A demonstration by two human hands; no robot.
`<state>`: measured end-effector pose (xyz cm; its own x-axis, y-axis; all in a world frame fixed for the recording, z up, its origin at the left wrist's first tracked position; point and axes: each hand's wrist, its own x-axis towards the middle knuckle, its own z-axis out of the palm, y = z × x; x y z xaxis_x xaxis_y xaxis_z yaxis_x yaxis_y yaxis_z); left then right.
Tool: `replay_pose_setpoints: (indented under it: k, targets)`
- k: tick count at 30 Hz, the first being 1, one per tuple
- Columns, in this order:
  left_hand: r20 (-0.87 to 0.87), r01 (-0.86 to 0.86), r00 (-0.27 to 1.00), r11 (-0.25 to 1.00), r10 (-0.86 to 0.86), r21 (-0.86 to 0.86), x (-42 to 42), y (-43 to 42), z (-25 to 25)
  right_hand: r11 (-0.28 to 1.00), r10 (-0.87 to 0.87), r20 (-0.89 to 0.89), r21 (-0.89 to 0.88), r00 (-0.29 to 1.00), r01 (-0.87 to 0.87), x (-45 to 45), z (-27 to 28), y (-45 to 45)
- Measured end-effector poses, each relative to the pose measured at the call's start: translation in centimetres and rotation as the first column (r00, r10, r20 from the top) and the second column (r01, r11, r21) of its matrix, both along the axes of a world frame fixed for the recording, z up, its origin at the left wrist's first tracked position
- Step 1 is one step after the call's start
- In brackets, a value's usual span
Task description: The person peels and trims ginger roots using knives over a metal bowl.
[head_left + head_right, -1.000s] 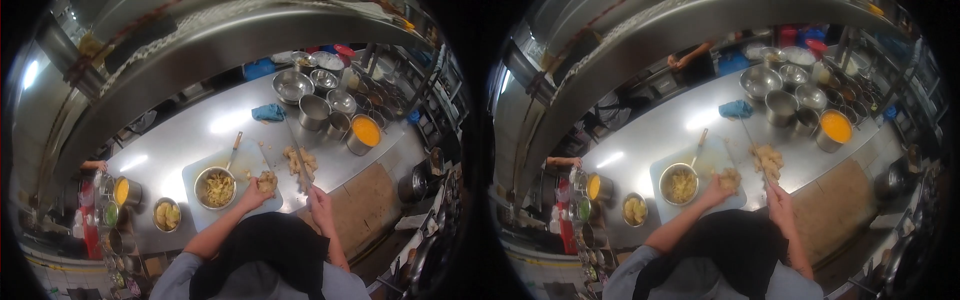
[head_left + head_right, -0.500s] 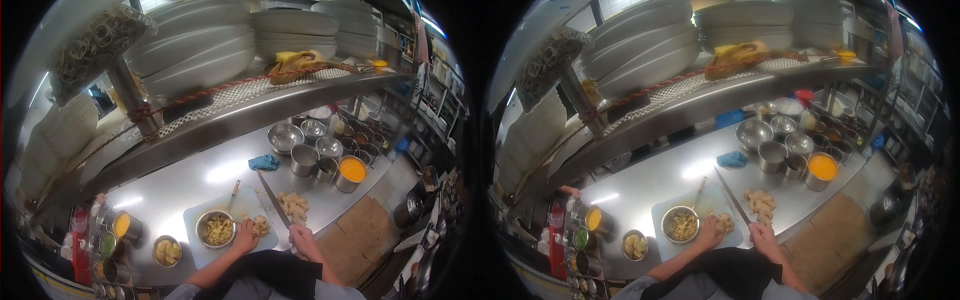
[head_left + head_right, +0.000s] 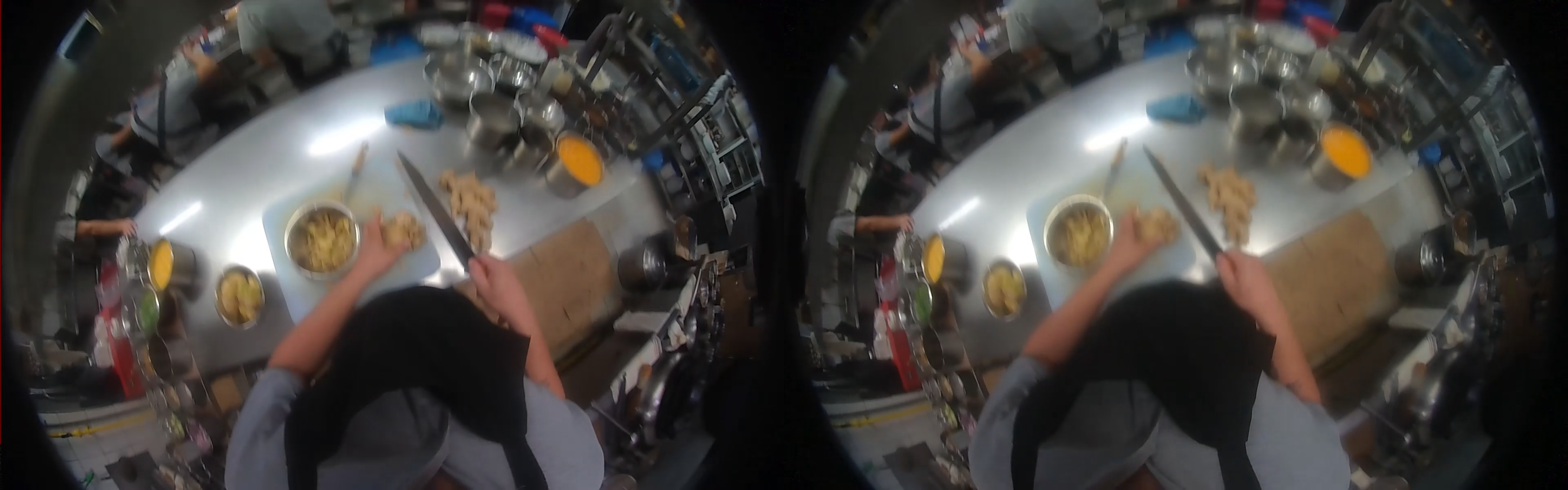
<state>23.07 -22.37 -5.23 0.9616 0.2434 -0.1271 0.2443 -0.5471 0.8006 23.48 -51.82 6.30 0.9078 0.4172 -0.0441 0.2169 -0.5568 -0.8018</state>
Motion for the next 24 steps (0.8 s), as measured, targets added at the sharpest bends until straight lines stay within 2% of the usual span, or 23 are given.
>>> replay_pose_setpoints:
  k: [1, 2, 4, 7, 11, 14, 19, 23, 24]
  targets:
    - [0.011, 0.017, 1.0, 0.997, -0.018, 0.08, -0.1, -0.1, -0.5, 1.0, 0.0, -0.09, -0.011, 0.996, -0.001, -0.2, -0.2, -0.4]
    - [-0.012, 0.027, 1.0, 0.997, -0.026, 0.066, -0.6, -0.3, 0.5, 0.998, 0.004, -0.159, -0.057, 0.987, -0.013, -0.5, 0.3, -0.6]
    - [-0.022, 0.041, 0.999, 0.998, -0.04, 0.053, -1.4, -0.4, 1.9, 0.993, 0.066, -0.082, -0.088, 0.994, -0.074, -1.1, -0.6, -1.6]
    - [-0.009, 0.041, 0.999, 0.999, -0.041, 0.002, -1.9, -0.6, 1.4, 0.965, 0.08, -0.174, -0.232, 0.981, -0.12, -1.9, 1.6, -1.7]
    - [0.001, 0.0, 1.0, 1.0, 0.0, 0.031, -2.1, -0.8, 1.2, 0.958, 0.125, -0.222, -0.226, 0.967, -0.176, -3.1, 0.6, -3.1]
    - [-0.025, -0.036, 0.999, 0.998, 0.035, -0.052, -2.1, -0.6, 0.6, 0.929, 0.164, -0.277, -0.278, 0.947, -0.242, -3.5, 1.5, -3.7]
    - [0.008, -0.049, 0.999, 0.999, 0.049, 0.018, -2.2, -0.9, 0.3, 0.89, 0.193, -0.415, -0.307, 0.889, -0.336, -3.8, 2.6, -3.8]
    - [0.039, -0.055, 0.998, 0.998, 0.054, 0.022, -2.4, -1.1, 0.6, 0.899, 0.182, -0.35, -0.318, 0.919, -0.299, -4.2, 2.4, -3.6]
    - [0.013, -0.08, 0.997, 0.997, 0.08, -0.022, -2.5, -1.2, 1.3, 0.904, 0.175, -0.352, -0.313, 0.919, -0.291, -4.2, 2.3, -3.6]
